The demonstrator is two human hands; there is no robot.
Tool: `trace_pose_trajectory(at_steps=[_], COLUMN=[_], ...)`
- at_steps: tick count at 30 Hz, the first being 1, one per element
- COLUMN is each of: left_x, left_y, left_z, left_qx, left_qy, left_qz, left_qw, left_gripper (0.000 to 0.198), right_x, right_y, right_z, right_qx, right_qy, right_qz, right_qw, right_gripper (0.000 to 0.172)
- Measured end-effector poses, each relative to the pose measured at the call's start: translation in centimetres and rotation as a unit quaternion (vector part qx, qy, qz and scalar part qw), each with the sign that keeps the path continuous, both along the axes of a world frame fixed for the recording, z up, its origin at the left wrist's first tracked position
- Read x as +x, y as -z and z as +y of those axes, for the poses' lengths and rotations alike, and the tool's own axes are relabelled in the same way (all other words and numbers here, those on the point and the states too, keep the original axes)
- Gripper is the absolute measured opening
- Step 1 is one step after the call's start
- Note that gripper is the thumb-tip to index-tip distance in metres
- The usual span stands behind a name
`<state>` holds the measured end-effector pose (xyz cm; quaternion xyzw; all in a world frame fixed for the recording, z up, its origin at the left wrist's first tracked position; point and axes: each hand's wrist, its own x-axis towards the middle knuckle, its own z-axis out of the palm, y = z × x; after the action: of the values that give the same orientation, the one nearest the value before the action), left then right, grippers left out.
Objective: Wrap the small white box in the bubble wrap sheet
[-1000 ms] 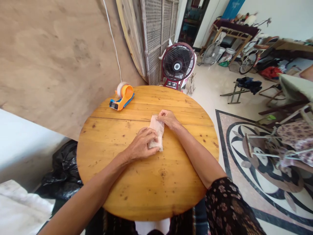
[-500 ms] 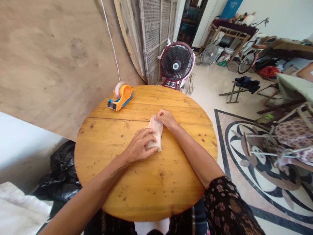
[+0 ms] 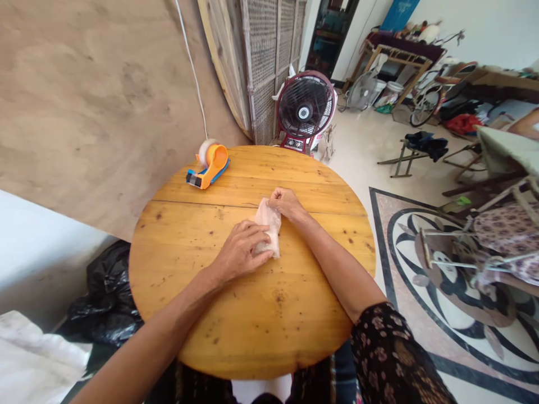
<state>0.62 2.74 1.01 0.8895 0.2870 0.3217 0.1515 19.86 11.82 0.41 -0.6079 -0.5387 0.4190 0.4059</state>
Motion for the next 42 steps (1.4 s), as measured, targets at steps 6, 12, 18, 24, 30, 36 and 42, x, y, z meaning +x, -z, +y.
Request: trace_pose_trajectory(at_steps=[6,12,18,24,30,36,42], left_x=[0.0,-0.1,-0.3,-0.2,-0.2,0.0,0.1], left_y=[-0.5,-0.7,-0.2,0.0,0.1,0.8,0.6], left_z=[-0.2,-0.2,0.0,-0.2,-0.6,-0.6,-0.8], left_qx=[-0.020,-0.049,-0.044,-0.035,-0.008,-0.030,-0.060], left_qy=[-0.004,0.004,0.003,-0.010,-0.058,-0.056,-0.065], left_qz=[0.004,-0.004,-0.008,-0.014,-0.019,-0.063,-0.072], left_qw=[1.000,0.999,0.999,0.999,0.998,0.996,0.993], left_gripper=[0.015,0.015,0.015,0.014,0.014,0.014,0.012], right_x=[0.1,-0.3,-1.0,-1.8,-2.0,-2.0,-2.2], right_y=[-0.5,-2.3,-5.1,-5.7,-5.6,-5.6,-4.6], right_z=[-0.4,-1.1,-3.4,-6.2,-7.5,-9.2,-10.8], right_qx=[-0.004,0.029,0.083,0.104,0.107,0.101,0.096], right_qy=[0.000,-0.021,-0.061,-0.035,-0.025,-0.029,-0.020], right_qz=[0.041,0.067,-0.007,-0.003,-0.001,0.017,0.022], right_qw=[0.999,0.997,0.995,0.994,0.994,0.994,0.995], right_gripper=[0.020,0.021,0.019,0.021,0.021,0.023,0.023])
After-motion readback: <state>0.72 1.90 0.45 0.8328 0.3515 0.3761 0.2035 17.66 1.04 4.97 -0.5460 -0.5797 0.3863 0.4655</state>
